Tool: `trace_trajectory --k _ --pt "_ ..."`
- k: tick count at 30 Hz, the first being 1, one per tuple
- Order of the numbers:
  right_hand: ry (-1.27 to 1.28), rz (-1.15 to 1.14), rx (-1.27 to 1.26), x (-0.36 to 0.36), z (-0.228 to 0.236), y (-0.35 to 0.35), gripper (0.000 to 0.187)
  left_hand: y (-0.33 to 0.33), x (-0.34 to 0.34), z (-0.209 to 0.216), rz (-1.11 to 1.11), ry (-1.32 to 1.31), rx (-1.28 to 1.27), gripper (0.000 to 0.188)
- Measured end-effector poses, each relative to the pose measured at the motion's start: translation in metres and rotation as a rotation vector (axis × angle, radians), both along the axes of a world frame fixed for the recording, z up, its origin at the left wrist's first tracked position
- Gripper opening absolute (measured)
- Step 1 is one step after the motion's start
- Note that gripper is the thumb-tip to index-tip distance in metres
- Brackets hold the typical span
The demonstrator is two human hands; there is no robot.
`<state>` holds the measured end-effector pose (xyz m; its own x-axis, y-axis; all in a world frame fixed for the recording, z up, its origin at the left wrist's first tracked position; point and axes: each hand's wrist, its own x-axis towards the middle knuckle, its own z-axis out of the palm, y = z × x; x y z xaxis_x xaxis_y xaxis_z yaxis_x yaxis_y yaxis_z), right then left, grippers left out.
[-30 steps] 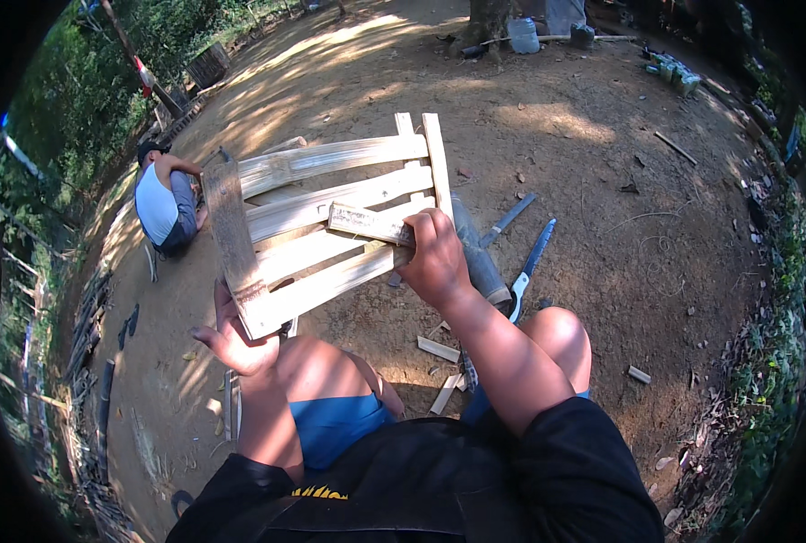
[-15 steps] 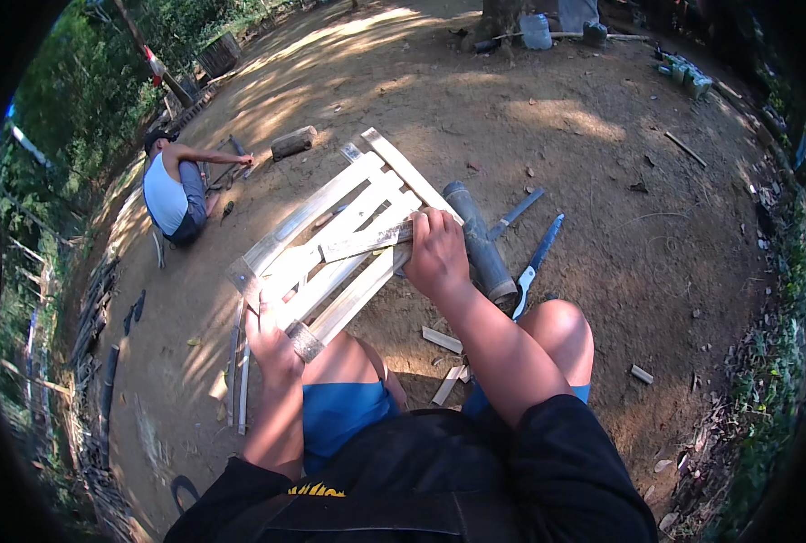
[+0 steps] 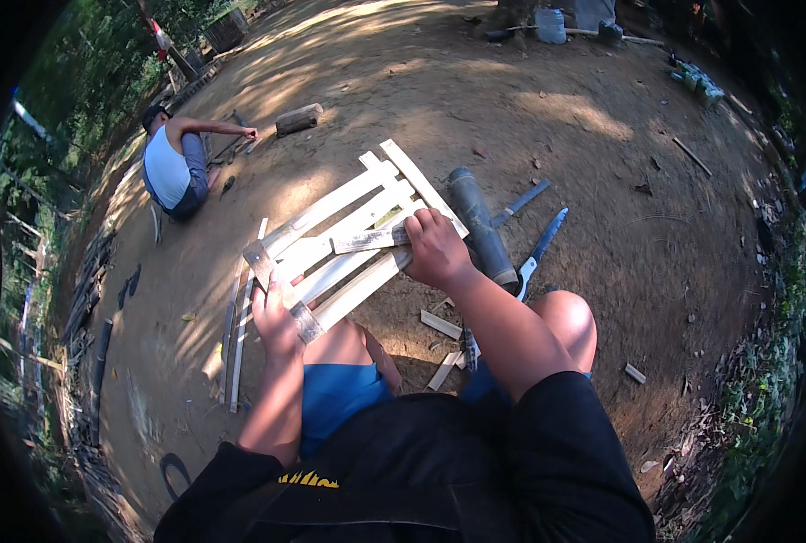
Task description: The person constructs a small wooden object by hand, using a saw to cut bamboo, marking wood with a pencil, and using a small axe to secure wooden slats together.
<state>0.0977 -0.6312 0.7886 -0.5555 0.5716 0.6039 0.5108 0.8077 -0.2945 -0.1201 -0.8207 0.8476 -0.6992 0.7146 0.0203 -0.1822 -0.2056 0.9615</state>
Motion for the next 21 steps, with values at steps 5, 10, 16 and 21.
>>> trace_trajectory --k 5,10,16,21 --pt "-0.151 0.071 -0.007 0.002 0.022 -0.024 0.095 -0.013 -0.021 0.004 -0.03 -0.044 0.063 0.034" --pt "-0.299 0.041 -0.076 -0.006 0.041 -0.036 0.094 -0.021 -0.035 0.004 -0.013 -0.023 0.067 0.031" --pt "-0.268 0.022 -0.082 -0.014 0.045 -0.042 0.087 -0.021 -0.042 0.012 -0.013 0.008 0.09 0.026" --pt "-0.197 0.023 -0.022 -0.014 0.035 -0.046 0.084 -0.024 -0.042 0.011 -0.014 0.019 0.066 0.024"
